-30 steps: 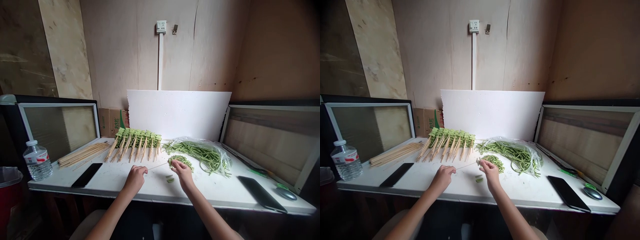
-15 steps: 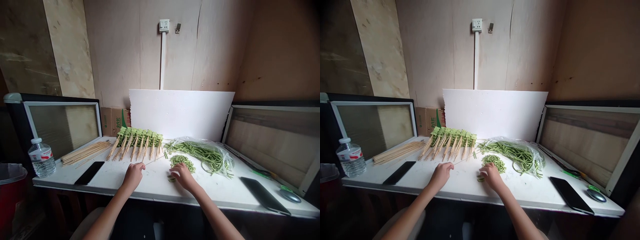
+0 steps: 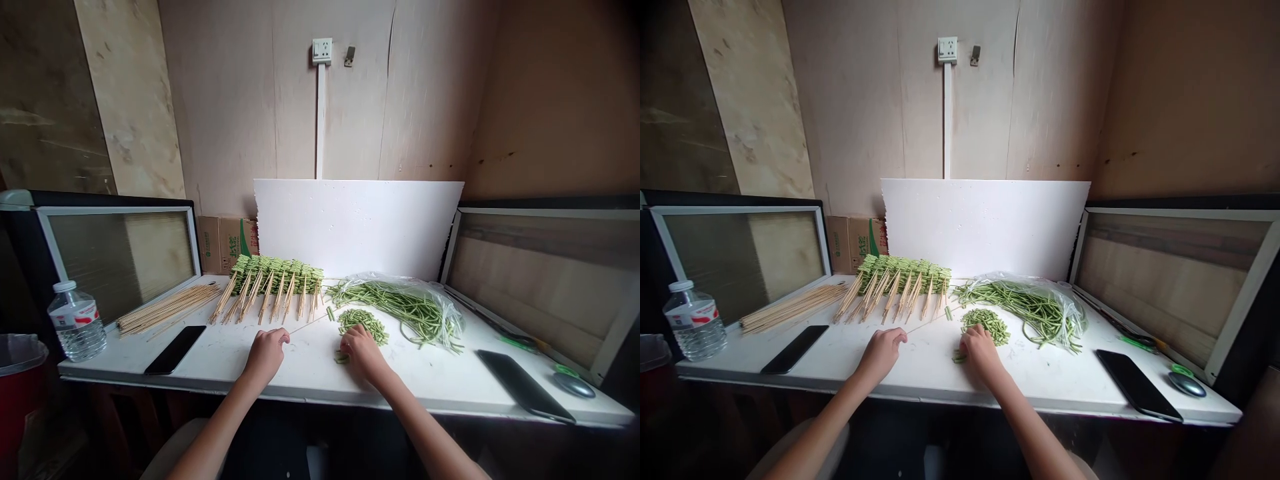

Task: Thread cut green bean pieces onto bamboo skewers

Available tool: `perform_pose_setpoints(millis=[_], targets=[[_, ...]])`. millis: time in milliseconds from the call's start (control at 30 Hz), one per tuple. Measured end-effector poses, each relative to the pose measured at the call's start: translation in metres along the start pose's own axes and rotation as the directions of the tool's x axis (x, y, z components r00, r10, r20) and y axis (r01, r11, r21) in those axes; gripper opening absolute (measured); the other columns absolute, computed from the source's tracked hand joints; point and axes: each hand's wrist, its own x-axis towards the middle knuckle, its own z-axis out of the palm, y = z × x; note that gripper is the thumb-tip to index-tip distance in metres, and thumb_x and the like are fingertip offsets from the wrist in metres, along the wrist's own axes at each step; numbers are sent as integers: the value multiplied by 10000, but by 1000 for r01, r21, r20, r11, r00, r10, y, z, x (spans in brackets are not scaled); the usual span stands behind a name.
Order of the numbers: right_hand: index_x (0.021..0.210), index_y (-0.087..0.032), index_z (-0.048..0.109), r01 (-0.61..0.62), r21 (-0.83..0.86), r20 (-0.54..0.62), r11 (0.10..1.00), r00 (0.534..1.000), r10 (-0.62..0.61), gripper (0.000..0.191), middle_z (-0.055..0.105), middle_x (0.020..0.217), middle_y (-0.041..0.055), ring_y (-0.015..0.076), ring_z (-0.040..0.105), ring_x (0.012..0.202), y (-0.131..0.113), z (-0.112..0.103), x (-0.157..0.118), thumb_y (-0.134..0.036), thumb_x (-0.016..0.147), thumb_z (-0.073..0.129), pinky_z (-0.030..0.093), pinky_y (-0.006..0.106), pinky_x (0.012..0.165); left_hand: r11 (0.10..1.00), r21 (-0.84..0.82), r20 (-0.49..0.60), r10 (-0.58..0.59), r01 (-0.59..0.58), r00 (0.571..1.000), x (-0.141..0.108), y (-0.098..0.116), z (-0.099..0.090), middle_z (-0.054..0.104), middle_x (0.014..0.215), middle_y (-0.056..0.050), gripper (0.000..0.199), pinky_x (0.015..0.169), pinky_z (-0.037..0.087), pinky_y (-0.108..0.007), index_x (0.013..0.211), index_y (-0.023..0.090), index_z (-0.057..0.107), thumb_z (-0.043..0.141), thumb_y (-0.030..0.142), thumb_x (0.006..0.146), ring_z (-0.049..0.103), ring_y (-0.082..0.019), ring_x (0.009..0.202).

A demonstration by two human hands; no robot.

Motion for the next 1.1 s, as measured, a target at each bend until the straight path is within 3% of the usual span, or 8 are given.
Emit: perform_pose_setpoints(millis=[167, 267, 367, 467, 567, 667, 833, 1100], targets=[[776, -245, 734, -27, 237, -119, 971, 991, 57, 173, 717, 818, 102, 313, 576, 929, 13, -9, 6, -282, 902, 621, 454, 416, 823, 1000, 6, 17, 0, 0, 1000, 0, -3, 3, 780, 878, -49, 334, 769, 453, -308, 903, 199, 759, 468, 36, 925, 660, -221, 824], [815, -236, 757, -99, 492, -128, 865, 975, 184, 189, 729, 800, 77, 282, 620, 838, 16, -14, 10, -403, 870, 689, 501, 406, 774, 1000, 15, 5, 20, -20, 1000, 0, -5, 5, 783, 898, -49, 338, 784, 453, -311, 904, 206, 760, 473, 29, 911, 661, -230, 850], [894, -220, 789, -186, 724, -57, 664, 943, 327, 334, 742, 784, 55, 248, 651, 739, 17, -17, 13, -532, 776, 795, 537, 382, 710, 999, 12, -5, 36, -36, 999, 1, -6, 6, 788, 915, -48, 333, 803, 457, -316, 894, 212, 759, 487, 19, 892, 669, -236, 857], [835, -212, 777, -204, 881, 19, 427, 917, 399, 393, 721, 737, 29, 218, 650, 707, 18, -18, 15, -578, 712, 851, 552, 356, 700, 999, -1, 5, 47, -47, 999, 1, -6, 6, 787, 905, -47, 333, 817, 457, -316, 895, 212, 758, 483, 24, 897, 675, -230, 836], [826, -228, 762, -203, 965, 114, 168, 895, 431, 348, 736, 815, 25, 222, 702, 832, 20, -21, 16, -507, 679, 911, 582, 337, 806, 998, 13, 8, 63, -63, 998, 0, -3, 5, 785, 891, -41, 342, 819, 448, -322, 887, 217, 757, 474, 25, 902, 669, -231, 823], [901, -242, 762, -190, 982, 164, 20, 890, 425, 341, 754, 954, 33, 234, 724, 1002, 20, -23, 16, -425, 677, 942, 597, 311, 885, 996, 31, 12, 83, -83, 996, -1, 0, 4, 785, 886, -34, 357, 822, 436, -326, 877, 222, 756, 468, 11, 893, 664, -232, 815], [922, -221, 760, -178, 981, 192, -73, 902, 387, 341, 760, 1079, 59, 271, 694, 1172, 14, -24, 16, -421, 706, 932, 600, 317, 928, 994, 68, 22, 82, -83, 996, -2, 1, 5, 791, 902, -40, 364, 823, 425, -336, 887, 215, 759, 456, 12, 900, 656, -241, 829], [959, -222, 782, -205, 979, 196, -14, 912, 360, 322, 774, 1122, 76, 265, 685, 1182, 13, -23, 14, -467, 771, 876, 564, 347, 1001, 992, 82, 29, 93, -95, 995, -1, -1, 5, 794, 897, -34, 366, 844, 407, -352, 877, 207, 738, 435, 7, 920, 655, -228, 794]])
